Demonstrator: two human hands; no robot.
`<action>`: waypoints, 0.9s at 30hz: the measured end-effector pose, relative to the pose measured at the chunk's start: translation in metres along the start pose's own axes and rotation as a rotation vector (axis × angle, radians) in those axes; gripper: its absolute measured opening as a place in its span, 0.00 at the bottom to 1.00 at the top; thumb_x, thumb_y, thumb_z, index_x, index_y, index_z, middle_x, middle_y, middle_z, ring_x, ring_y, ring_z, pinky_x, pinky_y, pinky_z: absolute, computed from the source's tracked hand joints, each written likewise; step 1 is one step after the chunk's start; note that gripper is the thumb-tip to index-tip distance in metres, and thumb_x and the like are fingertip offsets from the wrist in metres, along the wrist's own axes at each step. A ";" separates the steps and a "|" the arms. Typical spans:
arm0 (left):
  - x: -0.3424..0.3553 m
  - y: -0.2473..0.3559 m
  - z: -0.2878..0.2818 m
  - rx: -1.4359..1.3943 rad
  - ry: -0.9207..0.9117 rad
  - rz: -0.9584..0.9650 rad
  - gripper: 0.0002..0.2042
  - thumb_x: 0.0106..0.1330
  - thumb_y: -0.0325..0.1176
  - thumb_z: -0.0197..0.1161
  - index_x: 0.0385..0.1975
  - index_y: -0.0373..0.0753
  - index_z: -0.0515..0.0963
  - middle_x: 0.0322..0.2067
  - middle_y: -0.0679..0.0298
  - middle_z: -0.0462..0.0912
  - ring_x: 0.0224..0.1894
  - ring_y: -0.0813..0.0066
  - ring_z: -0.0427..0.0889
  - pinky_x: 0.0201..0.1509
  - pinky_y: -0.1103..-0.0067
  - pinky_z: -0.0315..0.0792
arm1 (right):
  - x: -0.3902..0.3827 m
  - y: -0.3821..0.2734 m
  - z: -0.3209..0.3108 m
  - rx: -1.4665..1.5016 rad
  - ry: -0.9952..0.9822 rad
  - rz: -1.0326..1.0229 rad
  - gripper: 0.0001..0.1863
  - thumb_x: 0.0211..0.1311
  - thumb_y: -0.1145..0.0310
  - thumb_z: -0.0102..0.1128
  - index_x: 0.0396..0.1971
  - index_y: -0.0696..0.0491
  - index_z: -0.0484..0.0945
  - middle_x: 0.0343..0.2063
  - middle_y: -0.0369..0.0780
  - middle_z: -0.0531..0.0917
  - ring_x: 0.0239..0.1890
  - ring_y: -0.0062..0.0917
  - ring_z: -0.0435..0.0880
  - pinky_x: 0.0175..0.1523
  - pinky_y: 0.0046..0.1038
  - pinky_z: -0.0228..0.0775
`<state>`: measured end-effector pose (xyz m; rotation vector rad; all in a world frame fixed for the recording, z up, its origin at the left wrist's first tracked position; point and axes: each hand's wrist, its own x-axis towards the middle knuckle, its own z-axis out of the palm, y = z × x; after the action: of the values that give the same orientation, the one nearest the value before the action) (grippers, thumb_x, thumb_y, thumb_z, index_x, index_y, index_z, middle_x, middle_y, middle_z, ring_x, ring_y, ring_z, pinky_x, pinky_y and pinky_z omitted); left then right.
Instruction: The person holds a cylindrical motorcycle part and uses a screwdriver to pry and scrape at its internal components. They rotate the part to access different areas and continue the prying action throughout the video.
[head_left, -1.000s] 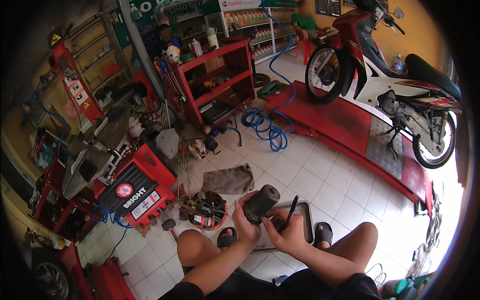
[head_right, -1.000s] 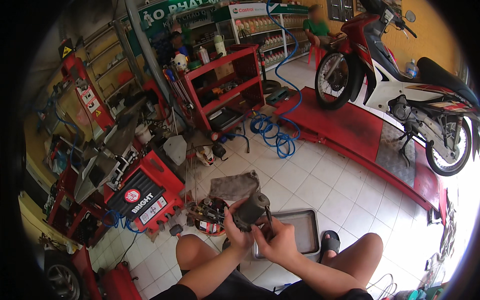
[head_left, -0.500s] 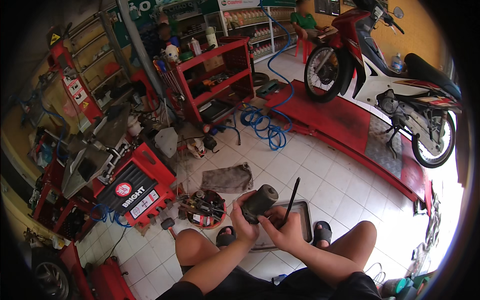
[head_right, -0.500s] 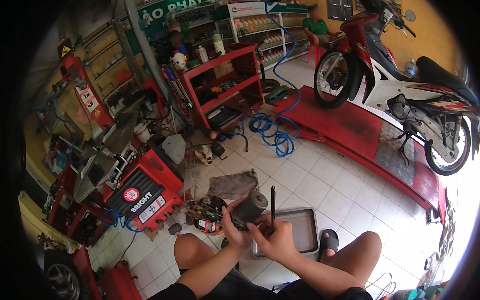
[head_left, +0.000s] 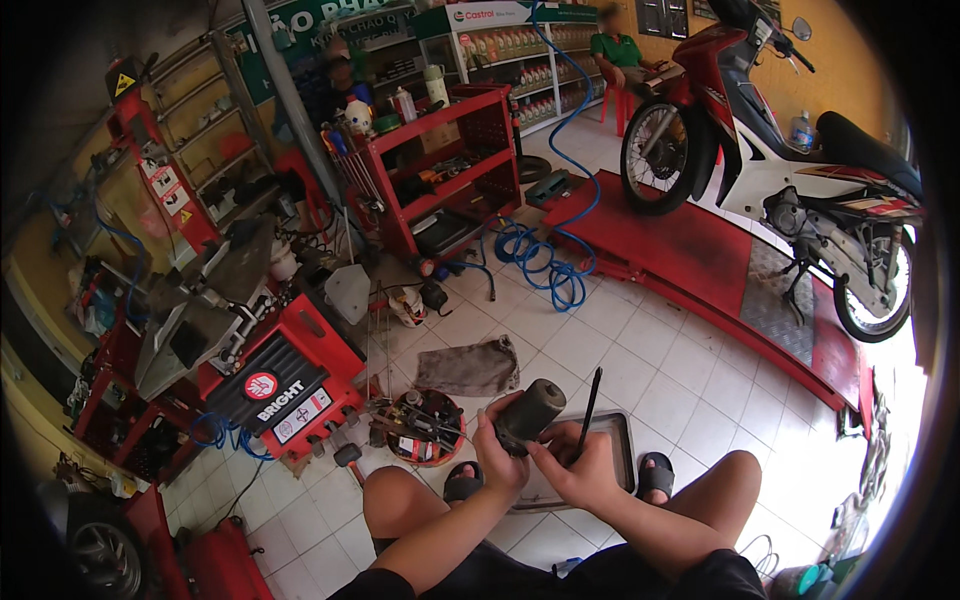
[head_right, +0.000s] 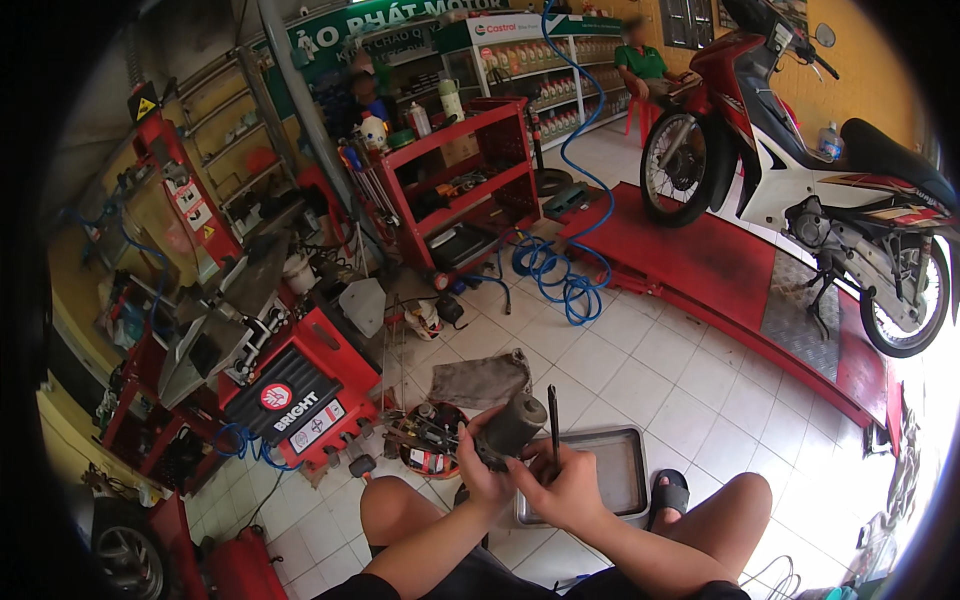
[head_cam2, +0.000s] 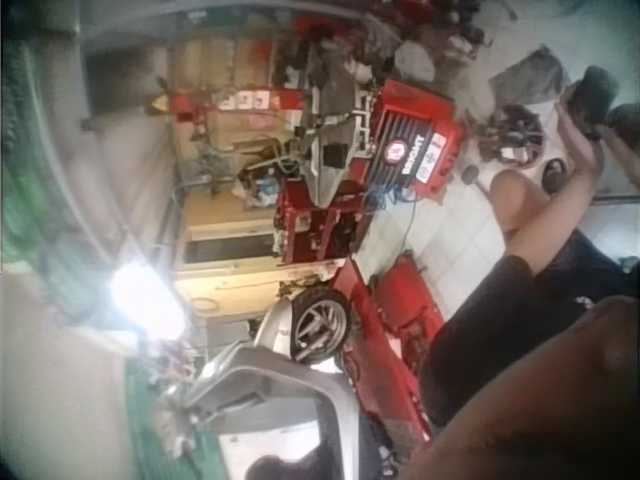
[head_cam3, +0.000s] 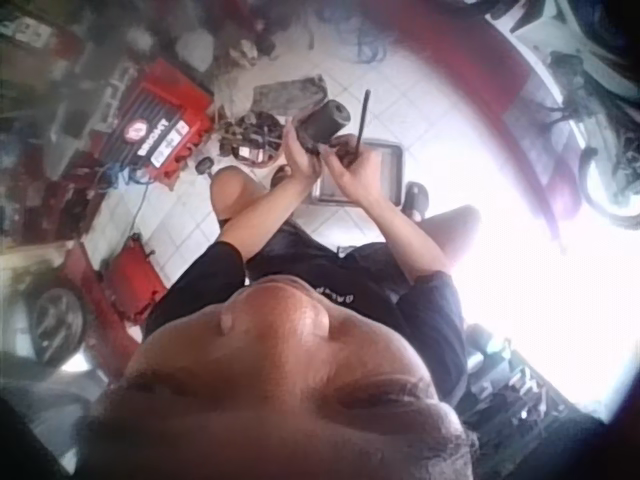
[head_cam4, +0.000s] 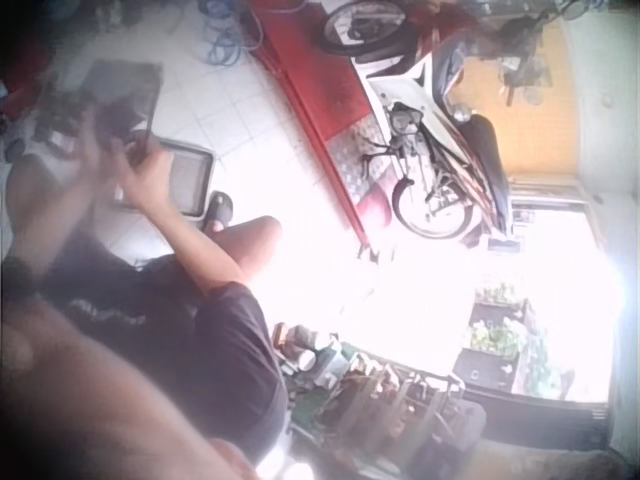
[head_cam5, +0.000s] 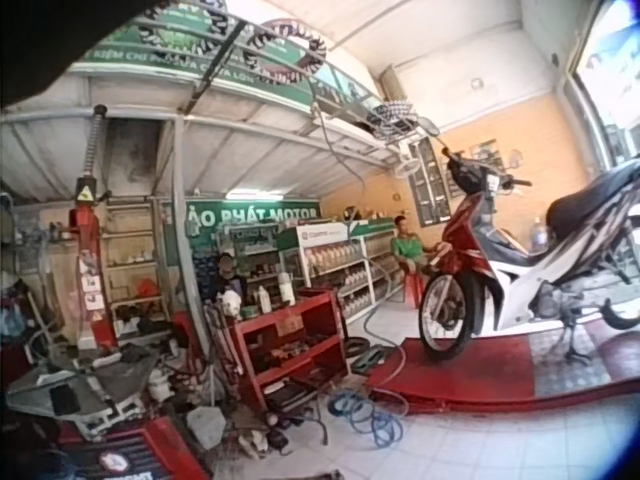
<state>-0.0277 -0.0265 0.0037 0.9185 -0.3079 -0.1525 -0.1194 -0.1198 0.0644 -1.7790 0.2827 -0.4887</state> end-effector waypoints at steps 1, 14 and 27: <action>0.000 0.002 0.000 0.021 -0.002 0.004 0.32 0.80 0.53 0.31 0.55 0.28 0.74 0.49 0.53 0.82 0.53 0.67 0.82 0.60 0.73 0.73 | 0.000 0.000 -0.001 0.013 0.001 0.002 0.09 0.58 0.69 0.72 0.29 0.60 0.81 0.14 0.35 0.81 0.15 0.11 0.75 0.22 0.18 0.64; -0.002 0.005 0.002 0.017 -0.014 -0.053 0.32 0.80 0.53 0.31 0.56 0.29 0.74 0.49 0.53 0.82 0.52 0.67 0.82 0.60 0.73 0.73 | -0.006 0.004 0.004 0.039 0.008 -0.013 0.08 0.62 0.70 0.69 0.33 0.60 0.81 0.15 0.32 0.80 0.17 0.08 0.71 0.22 0.17 0.58; -0.003 0.004 0.008 -0.026 -0.029 -0.096 0.31 0.80 0.52 0.29 0.54 0.32 0.74 0.48 0.55 0.83 0.50 0.67 0.83 0.55 0.72 0.76 | -0.008 0.011 -0.008 0.015 -0.074 -0.011 0.15 0.63 0.66 0.71 0.41 0.61 0.78 0.20 0.35 0.82 0.19 0.11 0.74 0.24 0.18 0.62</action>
<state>-0.0335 -0.0292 0.0110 0.9062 -0.2884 -0.2578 -0.1293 -0.1265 0.0537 -1.7805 0.2178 -0.4309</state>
